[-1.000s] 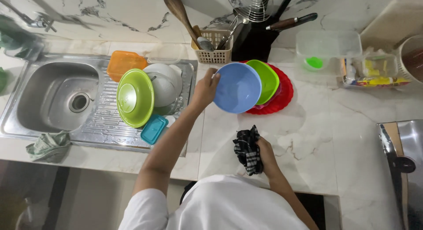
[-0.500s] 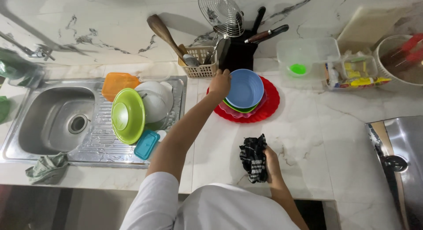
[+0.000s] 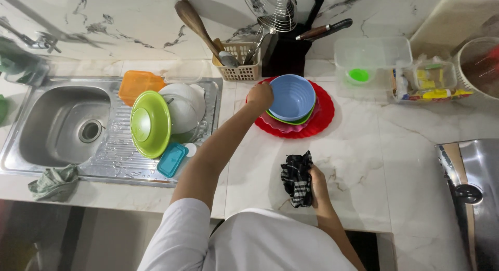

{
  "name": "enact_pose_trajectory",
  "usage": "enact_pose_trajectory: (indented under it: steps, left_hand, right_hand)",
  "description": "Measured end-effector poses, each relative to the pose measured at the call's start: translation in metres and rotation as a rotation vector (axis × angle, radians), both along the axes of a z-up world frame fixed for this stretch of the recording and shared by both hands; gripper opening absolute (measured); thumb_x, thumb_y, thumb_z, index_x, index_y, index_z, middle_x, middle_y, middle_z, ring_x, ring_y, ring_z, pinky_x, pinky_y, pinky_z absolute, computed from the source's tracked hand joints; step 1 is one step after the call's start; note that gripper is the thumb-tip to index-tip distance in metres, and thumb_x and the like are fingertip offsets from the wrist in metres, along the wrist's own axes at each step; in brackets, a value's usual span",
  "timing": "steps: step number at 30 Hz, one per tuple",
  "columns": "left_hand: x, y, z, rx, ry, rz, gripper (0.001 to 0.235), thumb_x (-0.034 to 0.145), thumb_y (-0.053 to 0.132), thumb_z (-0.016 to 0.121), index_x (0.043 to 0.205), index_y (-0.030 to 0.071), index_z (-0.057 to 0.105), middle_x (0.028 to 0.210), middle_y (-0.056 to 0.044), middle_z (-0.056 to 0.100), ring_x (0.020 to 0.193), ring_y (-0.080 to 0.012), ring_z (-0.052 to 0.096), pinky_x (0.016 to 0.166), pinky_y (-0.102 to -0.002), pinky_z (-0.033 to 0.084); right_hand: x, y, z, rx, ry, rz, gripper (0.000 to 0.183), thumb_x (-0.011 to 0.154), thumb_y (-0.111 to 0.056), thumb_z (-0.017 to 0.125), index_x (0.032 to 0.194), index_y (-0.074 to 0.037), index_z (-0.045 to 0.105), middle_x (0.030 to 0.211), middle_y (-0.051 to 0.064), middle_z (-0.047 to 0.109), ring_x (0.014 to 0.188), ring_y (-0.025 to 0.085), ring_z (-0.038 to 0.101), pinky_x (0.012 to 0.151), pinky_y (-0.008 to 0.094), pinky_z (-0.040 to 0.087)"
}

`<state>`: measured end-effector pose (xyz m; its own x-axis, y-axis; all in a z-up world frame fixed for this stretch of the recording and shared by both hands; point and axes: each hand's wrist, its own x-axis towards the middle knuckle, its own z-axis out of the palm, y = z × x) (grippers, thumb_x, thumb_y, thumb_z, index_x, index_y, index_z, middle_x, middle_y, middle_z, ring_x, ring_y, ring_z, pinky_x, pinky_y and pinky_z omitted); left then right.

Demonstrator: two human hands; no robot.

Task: The person dries a black pot, a white rice cooker, a white spoon, and several colorful plastic plates and bowls using a black and white checkered cloth. The person wipes each item individually and stacks them on the countertop next to the sink.

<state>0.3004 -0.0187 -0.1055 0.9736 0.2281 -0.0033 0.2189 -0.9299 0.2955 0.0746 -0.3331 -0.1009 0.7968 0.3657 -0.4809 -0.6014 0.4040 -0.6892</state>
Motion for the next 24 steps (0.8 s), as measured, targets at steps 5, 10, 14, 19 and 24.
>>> enact_pose_trajectory:
  steps: [5, 10, 14, 19, 24]
  left_hand:
    - [-0.001, -0.006, 0.003, -0.114, 0.020, 0.097, 0.041, 0.102, 0.036, 0.047, 0.109, -0.001, 0.065, 0.102, -0.025, 0.073, 0.096, -0.0411, 0.073, 0.085, -0.051, 0.058]
    - [-0.024, -0.017, 0.056, -0.187, 0.072, 0.182, 0.066, 0.099, 0.060, 0.048, 0.114, -0.001, 0.068, 0.108, -0.025, 0.073, 0.104, -0.0385, 0.072, 0.089, -0.049, 0.058]
    - [-0.036, -0.016, 0.082, -0.275, 0.059, 0.225, 0.077, 0.097, 0.067, 0.044, 0.124, -0.002, 0.062, 0.120, -0.025, 0.069, 0.114, -0.0378, 0.068, 0.094, -0.048, 0.056]
    - [-0.118, 0.016, 0.139, -0.371, -0.178, 0.174, 0.077, 0.097, 0.060, 0.052, 0.143, -0.001, 0.050, 0.125, -0.026, 0.065, 0.116, -0.0402, 0.064, 0.096, -0.048, 0.054]
    - [-0.201, 0.120, 0.119, 0.014, -0.609, 0.307, 0.083, 0.086, 0.044, 0.081, 0.150, 0.010, 0.041, 0.153, -0.017, 0.047, 0.142, -0.0372, 0.045, 0.112, -0.048, 0.048]
  right_hand:
    - [-0.002, -0.001, 0.004, -0.045, 0.008, 0.015, 0.036, 0.101, -0.031, 0.049, 0.116, -0.004, 0.067, 0.091, 0.005, 0.069, 0.070, 0.016, 0.065, 0.059, 0.033, 0.053]
    - [-0.006, 0.008, 0.016, -0.082, 0.025, 0.087, 0.039, 0.099, -0.031, 0.047, 0.119, -0.004, 0.067, 0.096, 0.008, 0.073, 0.076, 0.018, 0.069, 0.066, 0.033, 0.056]
    - [-0.002, 0.000, -0.018, -0.141, 0.004, 0.112, 0.040, 0.103, -0.033, 0.048, 0.119, -0.002, 0.068, 0.097, 0.008, 0.072, 0.076, 0.019, 0.066, 0.064, 0.035, 0.054]
    - [-0.010, 0.021, 0.020, -0.219, -0.005, 0.169, 0.041, 0.103, -0.034, 0.048, 0.120, -0.002, 0.067, 0.101, 0.008, 0.072, 0.081, 0.019, 0.068, 0.069, 0.033, 0.056]
    - [-0.009, 0.033, 0.000, -0.305, 0.023, 0.141, 0.042, 0.103, -0.034, 0.049, 0.123, -0.002, 0.066, 0.105, 0.011, 0.071, 0.086, 0.022, 0.067, 0.073, 0.036, 0.055]
